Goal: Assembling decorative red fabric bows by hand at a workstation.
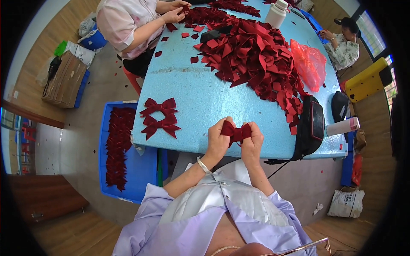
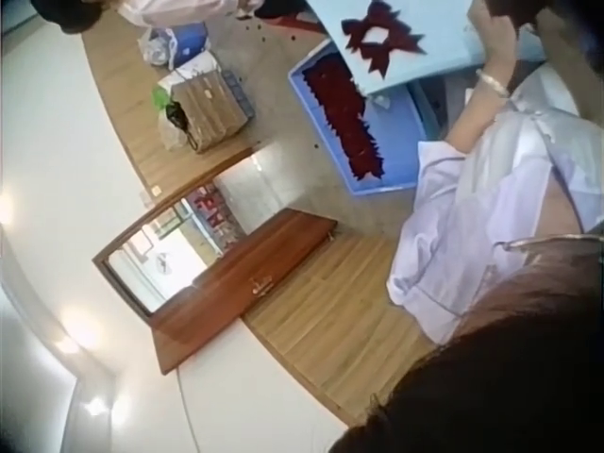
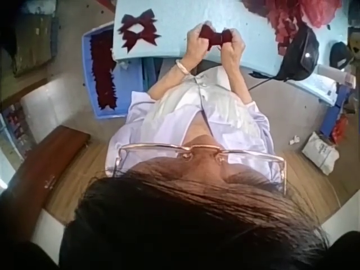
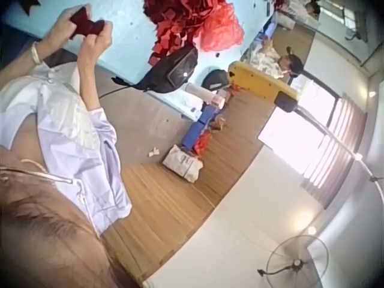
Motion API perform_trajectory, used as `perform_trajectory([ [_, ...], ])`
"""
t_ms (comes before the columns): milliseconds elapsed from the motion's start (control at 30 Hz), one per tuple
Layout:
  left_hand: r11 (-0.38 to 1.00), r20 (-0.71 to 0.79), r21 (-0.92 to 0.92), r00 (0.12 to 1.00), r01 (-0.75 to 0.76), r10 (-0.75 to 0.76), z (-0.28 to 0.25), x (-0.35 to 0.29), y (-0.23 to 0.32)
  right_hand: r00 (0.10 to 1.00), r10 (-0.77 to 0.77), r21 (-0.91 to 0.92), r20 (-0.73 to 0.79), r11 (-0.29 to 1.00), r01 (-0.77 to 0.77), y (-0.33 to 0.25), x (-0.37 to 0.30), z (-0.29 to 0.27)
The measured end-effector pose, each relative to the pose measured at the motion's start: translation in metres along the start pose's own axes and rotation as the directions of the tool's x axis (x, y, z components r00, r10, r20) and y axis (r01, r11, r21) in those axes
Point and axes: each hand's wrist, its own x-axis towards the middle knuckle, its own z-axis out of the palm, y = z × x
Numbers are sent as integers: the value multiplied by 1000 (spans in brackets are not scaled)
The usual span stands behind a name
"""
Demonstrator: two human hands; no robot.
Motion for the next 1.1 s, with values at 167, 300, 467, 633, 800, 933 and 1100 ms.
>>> perform_trajectory([
  [167, 948, 82, 271, 986, -165, 148, -2, 0, 16, 959, -282, -262, -43, 929, 261, -3, 4, 0],
  [300, 933, 17, 195, 952, -304, 307, 5, 2, 17, 922, -386, -334, -29, 873, 355, -9, 3, 4],
  [467, 968, 5, -227, 994, -107, 112, 7, 1, 19, 963, -266, -99, -49, 960, 260, -8, 1, 10],
  [633, 903, -32, -415, 990, 112, -138, 14, 1, 22, 999, -41, 234, -17, 971, 44, -15, -2, 15],
  [800, 912, -60, -376, 978, 164, -201, 15, 2, 20, 1000, 0, 300, -30, 954, 9, -7, -3, 15],
  [933, 889, -68, -399, 960, 224, -272, 16, 2, 19, 998, -56, 221, -35, 973, 62, 1, 1, 13],
  [1100, 858, -51, -391, 922, 335, -383, 11, 0, 21, 941, -333, -150, -57, 935, 322, 7, 7, 12],
])
